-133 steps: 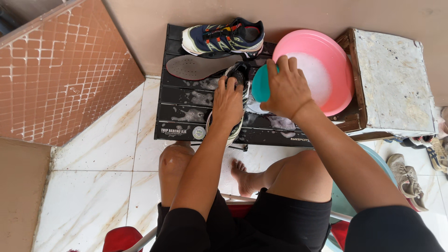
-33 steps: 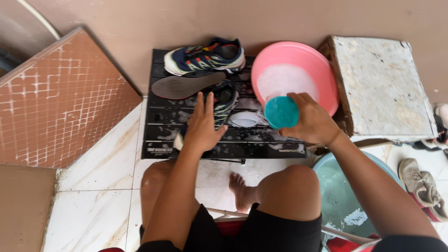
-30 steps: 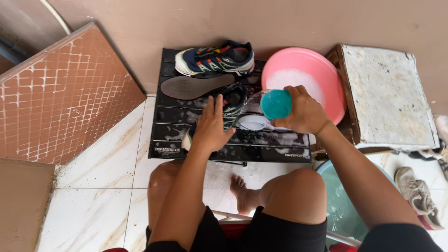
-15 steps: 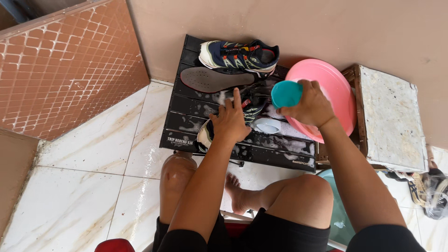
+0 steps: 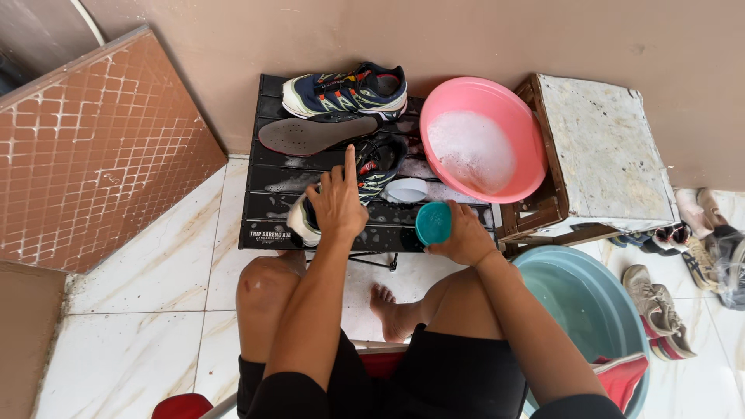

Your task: The person scrubs a sneaker with a soapy cloth, rinses it with water from a cup, and then removes the insole from the shoe.

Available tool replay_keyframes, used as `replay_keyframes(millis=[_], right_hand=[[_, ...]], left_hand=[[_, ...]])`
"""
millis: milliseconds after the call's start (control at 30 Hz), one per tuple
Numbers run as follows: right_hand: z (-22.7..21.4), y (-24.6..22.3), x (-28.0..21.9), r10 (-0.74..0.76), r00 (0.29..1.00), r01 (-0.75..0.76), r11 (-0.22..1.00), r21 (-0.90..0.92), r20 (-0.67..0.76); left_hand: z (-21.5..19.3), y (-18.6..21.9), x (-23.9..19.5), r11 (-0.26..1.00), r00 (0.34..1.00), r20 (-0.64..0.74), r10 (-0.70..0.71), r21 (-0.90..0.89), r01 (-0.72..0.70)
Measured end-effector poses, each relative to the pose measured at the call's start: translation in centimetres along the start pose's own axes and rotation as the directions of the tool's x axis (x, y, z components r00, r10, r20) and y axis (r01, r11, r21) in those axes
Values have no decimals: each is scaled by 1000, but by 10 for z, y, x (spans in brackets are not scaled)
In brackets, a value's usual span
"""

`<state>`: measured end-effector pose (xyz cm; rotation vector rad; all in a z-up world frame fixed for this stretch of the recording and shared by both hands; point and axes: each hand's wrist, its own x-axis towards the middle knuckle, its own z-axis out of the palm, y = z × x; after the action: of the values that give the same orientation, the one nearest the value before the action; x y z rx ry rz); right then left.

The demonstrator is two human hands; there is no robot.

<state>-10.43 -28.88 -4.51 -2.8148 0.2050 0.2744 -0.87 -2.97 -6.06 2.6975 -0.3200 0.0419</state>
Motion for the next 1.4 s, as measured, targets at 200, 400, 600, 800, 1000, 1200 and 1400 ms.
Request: replay_keyframes(millis=[200,400,600,800,1000,1200,1400], right_hand=[[-26,-44,-6,-229,857,222,973,-69,-462],[-12,-72,49,-140,951,268,819,508,-275],[19,-81,85,-115,985,169,816,553,-131],[-10,-76,81,38,989,68,747,662,-145],[-2,-75,87,102,990,17,597,802,-97],[-30,-100,65,94,957,183,535,825,-274],[-31,-112,49,136,953,183,457,871,-272]], left_hand=[[-44,-13,-14,957,966,-60,252,160,-240],[-84,-22,-28,919,944,-32,327,244,-310],[-83,-35,-28,926,945,17,327,194,-324],[-138,-2,-31,981,981,-131,-144,109,158],[-108,-24,-15,958,903,-420,-92,-285,-35],[-69,-85,-4,767,941,58,-334,-564,307],[-96,-64,-6,726,917,-202,-343,-676,123]])
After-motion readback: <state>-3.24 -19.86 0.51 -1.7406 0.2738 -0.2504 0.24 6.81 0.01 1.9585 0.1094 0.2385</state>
